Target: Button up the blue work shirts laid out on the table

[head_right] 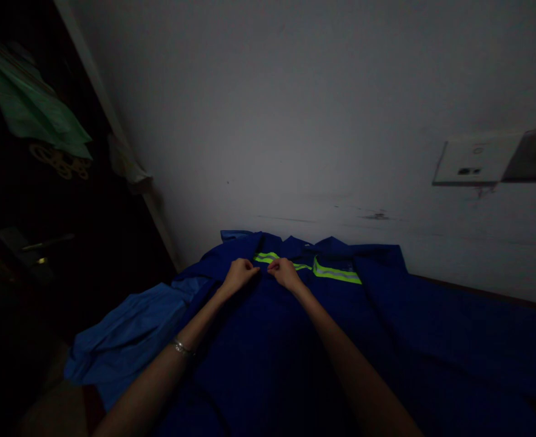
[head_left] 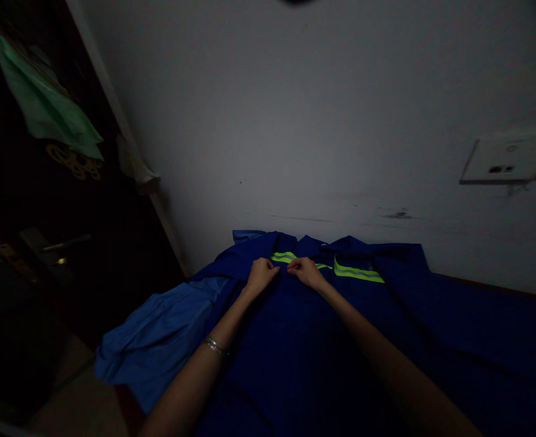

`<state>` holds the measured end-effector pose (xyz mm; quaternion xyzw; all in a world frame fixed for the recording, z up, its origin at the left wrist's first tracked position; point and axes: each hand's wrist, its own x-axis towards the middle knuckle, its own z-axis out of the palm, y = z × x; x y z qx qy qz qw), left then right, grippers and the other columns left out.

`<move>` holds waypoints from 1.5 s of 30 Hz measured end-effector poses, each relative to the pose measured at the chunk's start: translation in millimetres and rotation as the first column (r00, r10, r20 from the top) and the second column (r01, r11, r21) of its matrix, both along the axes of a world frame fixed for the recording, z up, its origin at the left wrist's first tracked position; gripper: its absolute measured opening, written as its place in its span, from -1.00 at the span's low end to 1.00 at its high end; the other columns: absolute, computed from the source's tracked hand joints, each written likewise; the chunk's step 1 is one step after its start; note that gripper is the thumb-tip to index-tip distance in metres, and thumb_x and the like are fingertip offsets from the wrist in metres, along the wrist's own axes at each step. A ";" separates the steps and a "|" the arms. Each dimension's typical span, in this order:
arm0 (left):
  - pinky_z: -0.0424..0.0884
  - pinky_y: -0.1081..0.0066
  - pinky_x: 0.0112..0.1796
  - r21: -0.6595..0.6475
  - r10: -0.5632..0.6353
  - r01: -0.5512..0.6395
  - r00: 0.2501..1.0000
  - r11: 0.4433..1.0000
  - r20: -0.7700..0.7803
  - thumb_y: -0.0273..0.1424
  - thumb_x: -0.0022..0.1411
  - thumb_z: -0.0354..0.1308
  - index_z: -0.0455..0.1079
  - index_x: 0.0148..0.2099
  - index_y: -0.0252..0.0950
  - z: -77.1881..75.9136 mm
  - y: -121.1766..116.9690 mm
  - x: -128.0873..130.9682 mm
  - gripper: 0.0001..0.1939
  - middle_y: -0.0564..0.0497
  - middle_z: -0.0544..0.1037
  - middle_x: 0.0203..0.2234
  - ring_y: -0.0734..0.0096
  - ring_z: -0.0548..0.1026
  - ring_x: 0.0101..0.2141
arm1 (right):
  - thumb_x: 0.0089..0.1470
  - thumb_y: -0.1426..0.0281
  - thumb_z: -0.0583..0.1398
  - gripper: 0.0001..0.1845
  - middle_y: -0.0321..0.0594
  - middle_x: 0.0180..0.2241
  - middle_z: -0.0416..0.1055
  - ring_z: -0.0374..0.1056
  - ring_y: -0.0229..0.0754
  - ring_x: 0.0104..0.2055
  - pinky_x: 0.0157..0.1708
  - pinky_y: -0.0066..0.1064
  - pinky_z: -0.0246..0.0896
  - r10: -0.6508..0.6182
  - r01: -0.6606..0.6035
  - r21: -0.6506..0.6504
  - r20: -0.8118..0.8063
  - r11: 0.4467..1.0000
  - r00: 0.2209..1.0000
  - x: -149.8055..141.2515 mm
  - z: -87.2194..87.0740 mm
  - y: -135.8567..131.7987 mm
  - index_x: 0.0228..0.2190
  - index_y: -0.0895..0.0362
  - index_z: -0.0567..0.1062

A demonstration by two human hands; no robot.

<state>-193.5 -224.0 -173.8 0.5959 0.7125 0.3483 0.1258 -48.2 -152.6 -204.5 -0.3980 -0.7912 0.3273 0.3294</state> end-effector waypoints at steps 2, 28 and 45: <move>0.27 0.43 -0.30 0.162 0.014 0.010 0.989 0.987 -0.147 -0.36 -0.01 0.13 0.45 -0.42 -0.36 6.4 -2.0 -1.7 -0.84 -0.10 0.48 -0.45 0.32 0.41 -0.36 | -0.16 0.45 0.18 -0.86 -0.20 -0.49 0.47 0.36 -0.24 -0.42 -0.41 -0.50 0.19 -0.001 0.001 -0.013 -0.015 1.000 1.000 0.4 0.1 1.6 -0.47 0.23 0.52; 0.30 0.45 -0.20 0.169 -0.185 0.167 0.978 0.971 0.093 -0.49 0.02 0.08 0.52 -0.37 -0.32 -32.2 10.4 3.0 -0.82 -0.03 0.56 -0.36 0.33 0.48 -0.29 | -0.18 0.40 0.18 -0.80 -0.21 -0.50 0.47 0.35 -0.25 -0.43 -0.43 -0.52 0.17 0.058 -0.058 -0.027 0.016 0.998 0.998 4.8 1.1 3.3 -0.45 0.24 0.54; 0.34 0.42 -0.21 0.185 -0.031 -0.048 0.916 0.982 0.401 -0.48 -0.04 0.14 0.52 -0.39 -0.37 -32.5 11.5 8.4 -0.85 -0.08 0.56 -0.40 0.32 0.49 -0.30 | -0.20 0.46 0.11 -0.80 -0.15 -0.48 0.47 0.37 -0.21 -0.41 -0.52 -0.55 0.07 -0.106 0.116 -0.036 0.209 0.993 0.972 0.6 11.7 -3.1 -0.52 0.18 0.54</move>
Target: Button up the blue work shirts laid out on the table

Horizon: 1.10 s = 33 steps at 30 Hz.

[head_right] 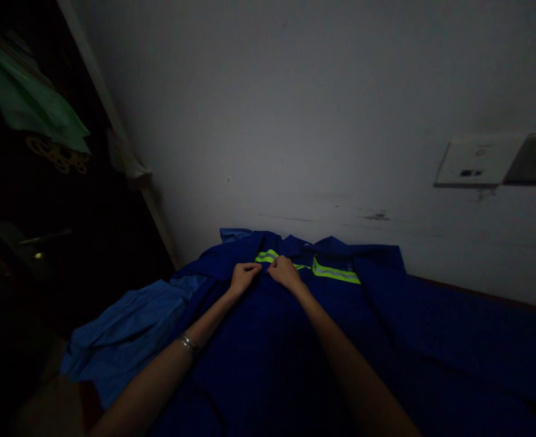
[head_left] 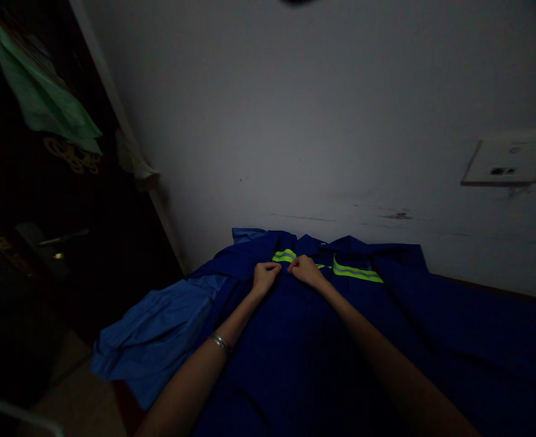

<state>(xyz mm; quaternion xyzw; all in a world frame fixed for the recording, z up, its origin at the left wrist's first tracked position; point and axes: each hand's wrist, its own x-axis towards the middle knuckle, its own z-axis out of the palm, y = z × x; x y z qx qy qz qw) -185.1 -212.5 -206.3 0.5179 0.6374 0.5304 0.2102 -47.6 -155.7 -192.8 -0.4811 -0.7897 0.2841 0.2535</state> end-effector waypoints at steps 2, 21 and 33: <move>0.34 0.40 -0.21 0.005 -0.008 0.008 1.000 1.000 0.026 -0.48 -0.05 0.15 0.52 -0.40 -0.37 -1.1 0.6 -0.8 -0.85 -0.07 0.56 -0.41 0.31 0.49 -0.31 | -0.19 0.46 0.11 -0.80 -0.15 -0.50 0.46 0.37 -0.21 -0.43 -0.54 -0.55 0.06 -0.010 0.010 -0.009 0.011 1.000 1.000 -0.2 1.0 -0.8 -0.53 0.19 0.54; 0.33 0.39 -0.19 0.120 -0.173 0.172 0.985 0.978 -0.001 -0.49 -0.04 0.13 0.51 -0.39 -0.36 1.2 -0.4 -2.1 -0.85 -0.06 0.56 -0.39 0.33 0.49 -0.30 | -0.17 0.44 0.15 -0.84 -0.15 -0.48 0.48 0.39 -0.21 -0.38 -0.46 -0.55 0.12 -0.070 0.073 0.055 -0.067 0.996 0.995 -3.5 3.4 -2.7 -0.51 0.18 0.54; 0.34 0.39 -0.23 0.122 -0.104 0.112 0.992 0.986 -0.068 -0.41 0.00 0.13 0.51 -0.36 -0.36 4.7 -1.8 -1.2 -0.82 -0.07 0.56 -0.39 0.31 0.49 -0.31 | -0.21 0.48 0.16 -0.80 -0.15 -0.43 0.49 0.39 -0.21 -0.37 -0.40 -0.55 0.16 -0.058 0.068 0.092 -0.112 0.993 0.992 -3.6 13.6 -13.8 -0.44 0.22 0.54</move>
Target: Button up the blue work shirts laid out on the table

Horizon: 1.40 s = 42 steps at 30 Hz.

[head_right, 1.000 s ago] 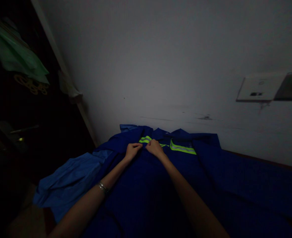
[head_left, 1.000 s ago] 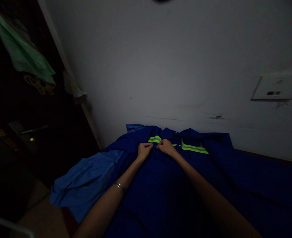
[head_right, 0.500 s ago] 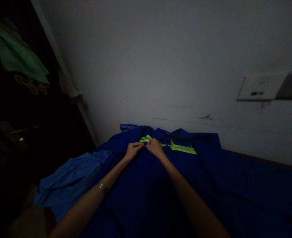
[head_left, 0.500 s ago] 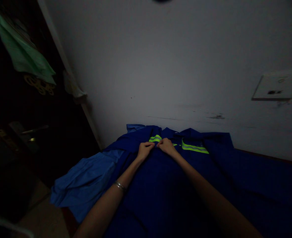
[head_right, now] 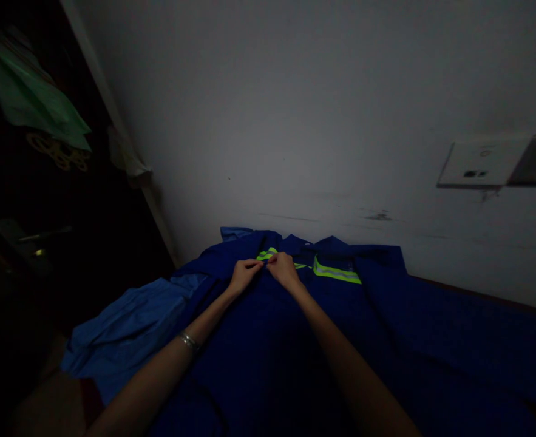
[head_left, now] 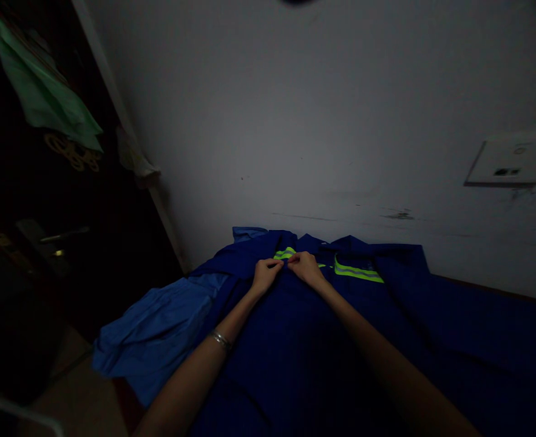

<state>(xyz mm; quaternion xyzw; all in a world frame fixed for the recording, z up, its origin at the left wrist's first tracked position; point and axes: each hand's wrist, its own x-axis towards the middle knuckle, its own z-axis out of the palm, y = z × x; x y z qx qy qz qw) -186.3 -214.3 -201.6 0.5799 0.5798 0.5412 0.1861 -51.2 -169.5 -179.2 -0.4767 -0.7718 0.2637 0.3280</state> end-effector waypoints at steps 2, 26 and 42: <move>0.34 0.38 -0.22 -0.009 0.009 -0.009 1.000 1.000 0.018 -0.40 0.00 0.13 0.51 -0.36 -0.36 0.8 0.0 -0.1 -0.82 -0.07 0.56 -0.39 0.30 0.49 -0.31 | -0.20 0.45 0.17 -0.80 -0.13 -0.43 0.49 0.39 -0.18 -0.35 -0.39 -0.53 0.16 -0.011 0.011 0.006 0.033 1.000 0.999 0.4 0.8 -1.9 -0.44 0.22 0.53; 0.35 0.40 -0.24 0.011 -0.016 0.015 1.000 1.000 0.025 -0.43 -0.01 0.13 0.51 -0.37 -0.36 -1.2 -0.7 -0.9 -0.84 -0.05 0.56 -0.40 0.33 0.48 -0.32 | -0.04 0.44 0.08 -0.79 -0.13 -0.41 0.48 0.39 -0.23 -0.34 -0.36 -0.56 0.15 0.014 -0.017 0.073 0.039 0.997 0.999 -4.8 -3.8 -7.2 -0.42 0.21 0.52; 0.35 0.38 -0.23 -0.048 -0.064 0.062 0.997 0.997 -0.051 -0.39 0.00 0.11 0.51 -0.33 -0.37 -0.2 7.9 -12.3 -0.79 -0.06 0.56 -0.39 0.30 0.49 -0.32 | -0.05 0.48 0.12 -0.73 -0.11 -0.29 0.44 0.34 -0.20 -0.21 -0.20 -0.51 0.13 0.104 -0.129 0.211 0.127 0.969 0.987 -4.3 -12.2 -8.2 -0.25 0.22 0.48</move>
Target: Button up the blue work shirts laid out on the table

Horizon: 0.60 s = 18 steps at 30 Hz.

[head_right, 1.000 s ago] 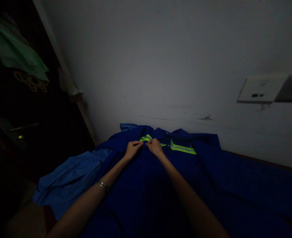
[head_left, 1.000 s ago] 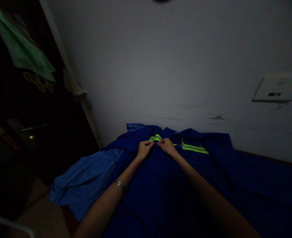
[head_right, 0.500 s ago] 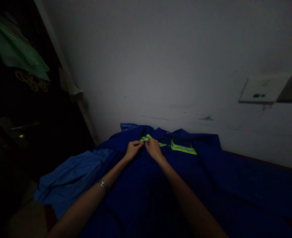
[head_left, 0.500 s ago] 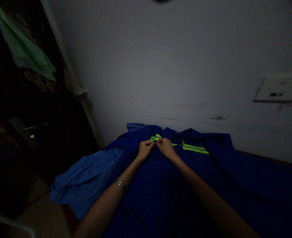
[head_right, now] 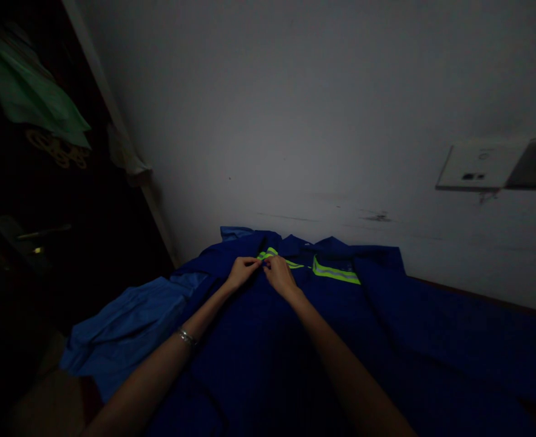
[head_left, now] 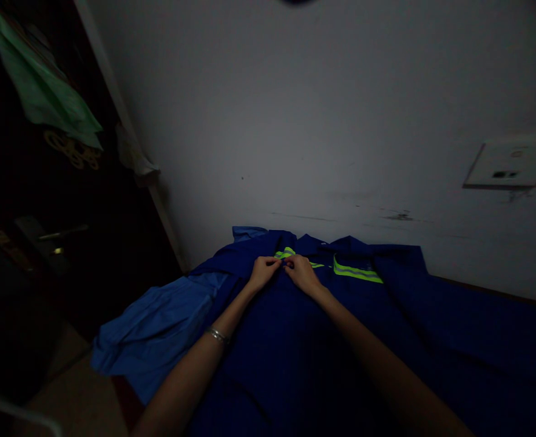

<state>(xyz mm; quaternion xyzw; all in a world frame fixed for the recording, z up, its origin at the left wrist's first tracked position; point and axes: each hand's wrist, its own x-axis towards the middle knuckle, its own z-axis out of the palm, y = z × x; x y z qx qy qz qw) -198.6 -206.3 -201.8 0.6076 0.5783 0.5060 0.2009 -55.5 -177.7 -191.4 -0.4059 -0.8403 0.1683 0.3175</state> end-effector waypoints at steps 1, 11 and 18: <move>0.34 0.38 -0.21 -0.014 -0.047 0.047 0.999 0.999 -0.023 -0.38 0.01 0.10 0.51 -0.32 -0.36 3.4 -0.7 -2.2 -0.78 -0.05 0.56 -0.38 0.30 0.48 -0.32 | -0.04 0.48 0.12 -0.73 -0.11 -0.28 0.45 0.34 -0.20 -0.20 -0.20 -0.50 0.14 0.010 -0.010 -0.004 0.005 1.000 1.000 0.8 0.2 0.2 -0.24 0.21 0.48; 0.29 0.45 -0.13 -0.061 -0.241 0.234 0.922 0.970 -0.303 -0.50 -0.06 0.11 0.48 -0.20 -0.25 23.2 -10.9 -17.7 -0.69 0.01 0.54 -0.28 0.35 0.45 -0.22 | -0.04 0.47 0.14 -0.73 -0.13 -0.23 0.46 0.35 -0.17 -0.17 -0.19 -0.49 0.16 0.084 -0.088 -0.144 -0.037 0.986 0.996 7.4 3.1 9.3 -0.23 0.17 0.50; 0.29 0.49 -0.17 0.032 -0.257 0.290 0.890 0.956 -0.377 -0.42 0.09 0.04 0.49 -0.25 -0.28 15.2 -8.4 -14.9 -0.77 -0.03 0.53 -0.30 0.40 0.45 -0.26 | -0.04 0.48 0.15 -0.77 -0.16 -0.26 0.48 0.36 -0.21 -0.21 -0.18 -0.48 0.16 0.203 -0.211 -0.148 -0.064 0.966 0.977 16.3 3.8 16.1 -0.30 0.19 0.53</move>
